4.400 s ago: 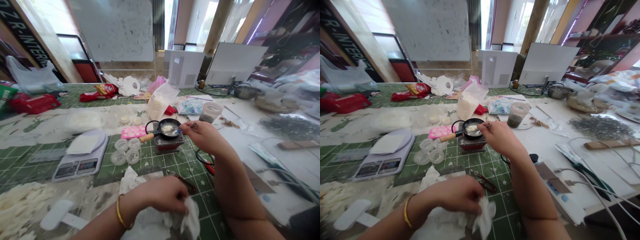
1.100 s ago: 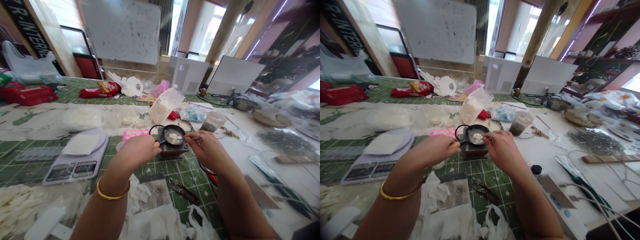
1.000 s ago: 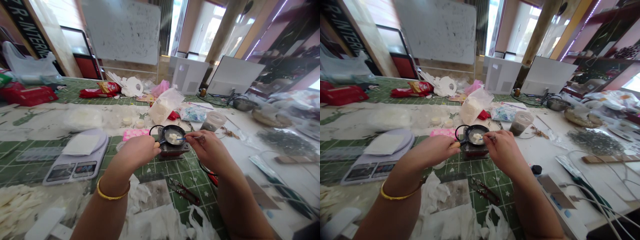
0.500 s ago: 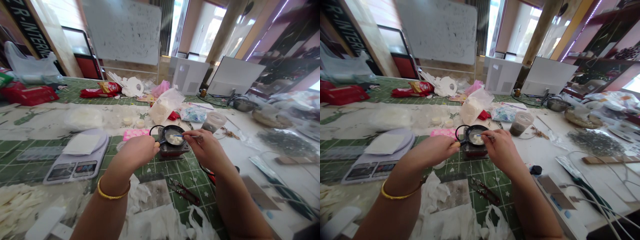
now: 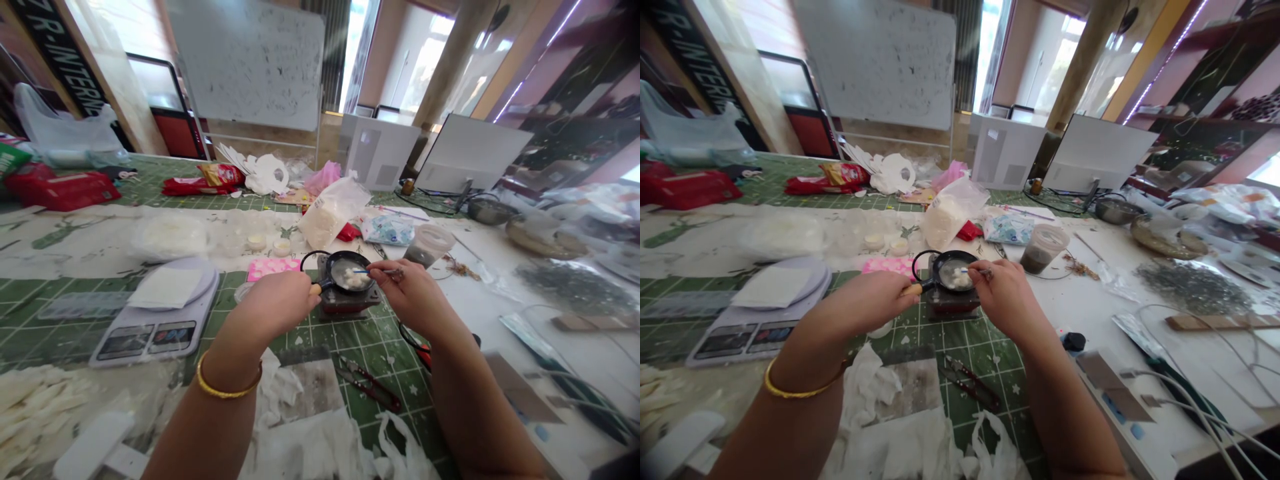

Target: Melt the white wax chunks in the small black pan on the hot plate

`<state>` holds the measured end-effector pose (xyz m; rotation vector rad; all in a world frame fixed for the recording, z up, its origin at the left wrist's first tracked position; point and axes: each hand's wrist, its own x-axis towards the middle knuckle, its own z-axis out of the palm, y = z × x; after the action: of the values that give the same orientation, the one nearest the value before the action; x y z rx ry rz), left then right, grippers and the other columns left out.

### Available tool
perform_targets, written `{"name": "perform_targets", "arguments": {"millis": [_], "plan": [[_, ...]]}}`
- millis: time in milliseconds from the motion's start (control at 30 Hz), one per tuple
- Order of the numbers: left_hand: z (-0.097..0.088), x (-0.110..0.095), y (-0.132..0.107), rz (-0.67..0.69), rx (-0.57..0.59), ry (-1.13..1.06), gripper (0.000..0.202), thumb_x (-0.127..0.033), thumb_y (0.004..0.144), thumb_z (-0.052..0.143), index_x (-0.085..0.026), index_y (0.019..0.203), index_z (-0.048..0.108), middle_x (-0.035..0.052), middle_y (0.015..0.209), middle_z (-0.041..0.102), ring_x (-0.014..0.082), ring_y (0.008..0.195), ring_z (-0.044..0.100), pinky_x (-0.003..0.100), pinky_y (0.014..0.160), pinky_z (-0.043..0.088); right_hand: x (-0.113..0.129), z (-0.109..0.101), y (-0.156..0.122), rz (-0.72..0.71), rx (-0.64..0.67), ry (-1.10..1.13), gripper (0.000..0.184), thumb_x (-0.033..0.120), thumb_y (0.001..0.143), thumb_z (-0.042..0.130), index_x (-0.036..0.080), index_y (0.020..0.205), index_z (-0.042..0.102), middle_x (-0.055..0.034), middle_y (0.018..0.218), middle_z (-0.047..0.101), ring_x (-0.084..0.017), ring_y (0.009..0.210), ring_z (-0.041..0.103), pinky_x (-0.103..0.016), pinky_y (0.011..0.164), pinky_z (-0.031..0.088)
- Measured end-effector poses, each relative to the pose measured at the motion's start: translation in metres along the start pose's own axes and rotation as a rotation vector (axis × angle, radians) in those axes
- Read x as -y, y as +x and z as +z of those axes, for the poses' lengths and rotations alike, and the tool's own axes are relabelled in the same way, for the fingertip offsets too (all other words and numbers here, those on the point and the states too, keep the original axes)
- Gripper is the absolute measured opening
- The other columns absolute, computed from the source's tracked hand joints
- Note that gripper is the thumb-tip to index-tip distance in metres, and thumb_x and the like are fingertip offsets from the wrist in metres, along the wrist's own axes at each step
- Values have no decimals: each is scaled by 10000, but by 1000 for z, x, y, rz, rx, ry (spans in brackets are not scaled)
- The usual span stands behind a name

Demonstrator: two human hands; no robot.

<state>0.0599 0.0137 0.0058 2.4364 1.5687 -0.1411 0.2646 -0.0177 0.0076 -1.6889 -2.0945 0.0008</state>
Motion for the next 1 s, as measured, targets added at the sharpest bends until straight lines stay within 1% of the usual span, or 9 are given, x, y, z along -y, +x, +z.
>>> {"name": "perform_targets", "arguments": {"millis": [100, 200, 367, 533, 600, 700, 767, 900, 1000], "plan": [[-1, -1, 0, -9, 8, 2, 371, -413, 792, 318, -170, 683, 577, 74, 735, 636, 171, 609, 559, 263, 523, 338, 3, -4, -4, -25, 2, 10, 298, 352, 844, 377, 224, 949, 625, -41, 884, 651, -176, 847, 549, -328, 774, 373], [-3, -2, -1, -28, 8, -6, 386, -413, 798, 308, -168, 704, 591, 84, 746, 640, 188, 653, 571, 268, 543, 349, 5, -4, -5, -73, 55, 41, 296, 367, 842, 380, 239, 967, 616, -29, 891, 649, -174, 864, 544, -324, 785, 370], [-3, -1, -1, -38, 13, 2, 390, -402, 806, 300, -165, 707, 593, 92, 753, 643, 192, 663, 573, 276, 568, 370, -2, -2, -2, -2, 13, -18, 296, 340, 846, 369, 212, 925, 623, -54, 859, 649, -192, 819, 548, -355, 769, 364], [-3, -2, -1, -30, 15, 14, 363, -390, 802, 311, -162, 715, 580, 96, 747, 638, 191, 642, 566, 283, 568, 376, 3, -4, -4, -65, 55, 55, 255, 333, 844, 377, 232, 908, 602, -25, 863, 638, -169, 847, 539, -310, 769, 361], [-3, -2, -1, -35, 10, 12, 377, -396, 807, 300, -160, 707, 577, 101, 753, 637, 196, 644, 568, 287, 566, 375, 4, -2, -2, -35, 36, 48, 246, 325, 843, 375, 220, 905, 589, -27, 838, 635, -172, 832, 542, -304, 745, 364], [-2, -1, -1, -27, 9, 10, 379, -396, 808, 302, -158, 703, 578, 106, 750, 636, 199, 654, 569, 290, 572, 374, 1, -2, -1, 43, -13, 7, 233, 327, 837, 381, 193, 858, 572, -31, 734, 621, -176, 734, 546, -310, 699, 367], [-2, -1, -1, -19, 16, 9, 381, -395, 807, 302, -158, 706, 583, 105, 743, 634, 195, 648, 566, 290, 578, 376, 1, -3, -2, 32, -11, 32, 217, 333, 828, 402, 199, 837, 572, -27, 736, 615, -169, 725, 542, -309, 705, 370], [-2, -1, -1, -30, 22, 8, 364, -379, 802, 305, -166, 728, 591, 94, 745, 633, 184, 617, 556, 288, 574, 376, 3, -3, -4, -54, 12, 108, 212, 326, 816, 433, 233, 875, 614, -28, 844, 627, -171, 833, 536, -305, 749, 373], [-2, -1, -1, -31, 16, 11, 374, -382, 806, 301, -162, 712, 589, 98, 746, 636, 182, 617, 559, 281, 564, 371, 1, -2, -2, -12, -32, 42, 235, 314, 818, 429, 222, 890, 633, -38, 809, 641, -183, 807, 545, -328, 746, 376]]}}
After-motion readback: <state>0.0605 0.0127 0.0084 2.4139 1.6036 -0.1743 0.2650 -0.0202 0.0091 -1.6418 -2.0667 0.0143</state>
